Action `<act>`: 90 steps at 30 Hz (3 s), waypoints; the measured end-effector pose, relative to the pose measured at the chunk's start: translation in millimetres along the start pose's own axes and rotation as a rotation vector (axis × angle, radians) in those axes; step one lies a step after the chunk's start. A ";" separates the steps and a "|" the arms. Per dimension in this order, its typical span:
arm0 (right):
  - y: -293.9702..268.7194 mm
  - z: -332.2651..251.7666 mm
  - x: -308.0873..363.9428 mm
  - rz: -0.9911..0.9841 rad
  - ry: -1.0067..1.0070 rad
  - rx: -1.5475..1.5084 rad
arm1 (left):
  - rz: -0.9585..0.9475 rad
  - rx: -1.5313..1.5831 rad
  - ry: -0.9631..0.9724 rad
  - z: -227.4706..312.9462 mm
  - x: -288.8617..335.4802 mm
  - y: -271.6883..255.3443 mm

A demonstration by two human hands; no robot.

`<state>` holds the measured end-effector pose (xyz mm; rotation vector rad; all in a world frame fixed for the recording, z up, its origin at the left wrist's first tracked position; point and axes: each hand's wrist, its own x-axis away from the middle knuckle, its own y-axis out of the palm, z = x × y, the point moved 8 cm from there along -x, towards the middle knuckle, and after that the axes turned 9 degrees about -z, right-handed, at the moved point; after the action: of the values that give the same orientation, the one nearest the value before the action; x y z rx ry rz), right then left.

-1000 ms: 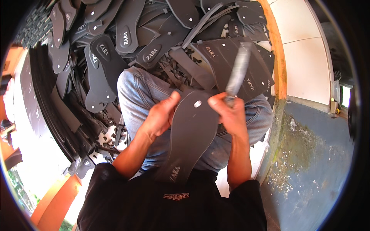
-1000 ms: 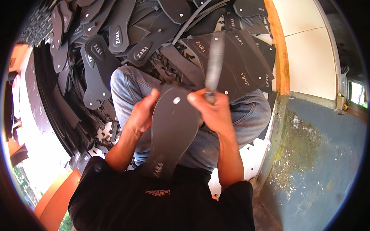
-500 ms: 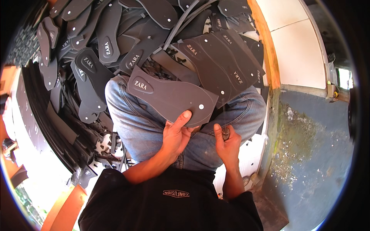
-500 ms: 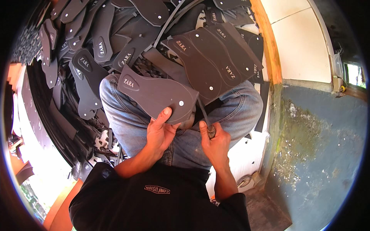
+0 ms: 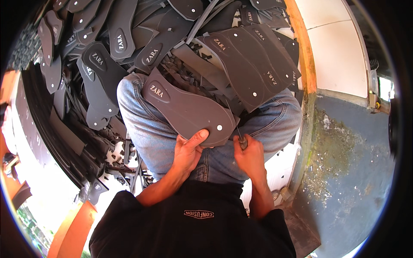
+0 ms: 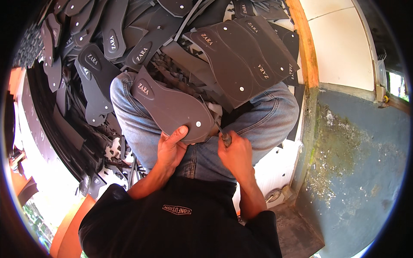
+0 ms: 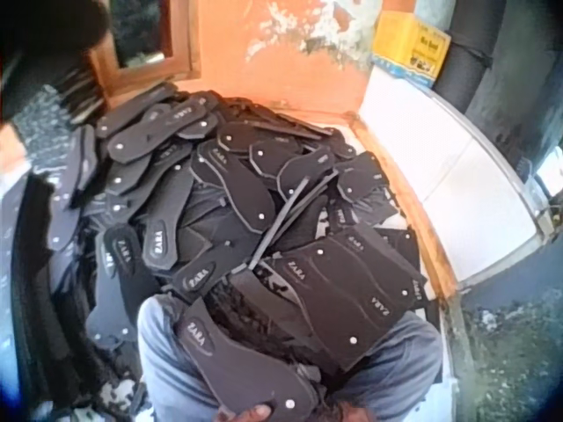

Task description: The person cuts out shoe insoles from a large sheet of material using a knife while sitting on the floor.

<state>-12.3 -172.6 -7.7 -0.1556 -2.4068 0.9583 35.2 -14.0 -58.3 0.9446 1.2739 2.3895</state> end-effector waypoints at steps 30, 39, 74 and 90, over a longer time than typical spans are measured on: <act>46.6 -12.7 7.2 -0.163 -0.100 -0.175 | -0.012 -0.508 -0.266 85.5 -20.2 -2.2; 34.4 -39.5 -19.2 -0.099 -0.310 0.006 | -0.060 -0.765 -0.256 84.3 -23.3 0.1; -20.1 33.5 26.5 0.137 0.107 -0.082 | -0.132 -0.083 -0.217 -10.9 -17.8 39.6; -3.3 -9.9 -13.6 -0.135 -0.042 0.066 | -0.085 -0.227 -0.291 -15.3 17.7 -0.5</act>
<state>4.7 -173.1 -5.6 0.0509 -2.3858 0.9862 11.9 -14.5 -57.4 1.0948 0.8979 2.1763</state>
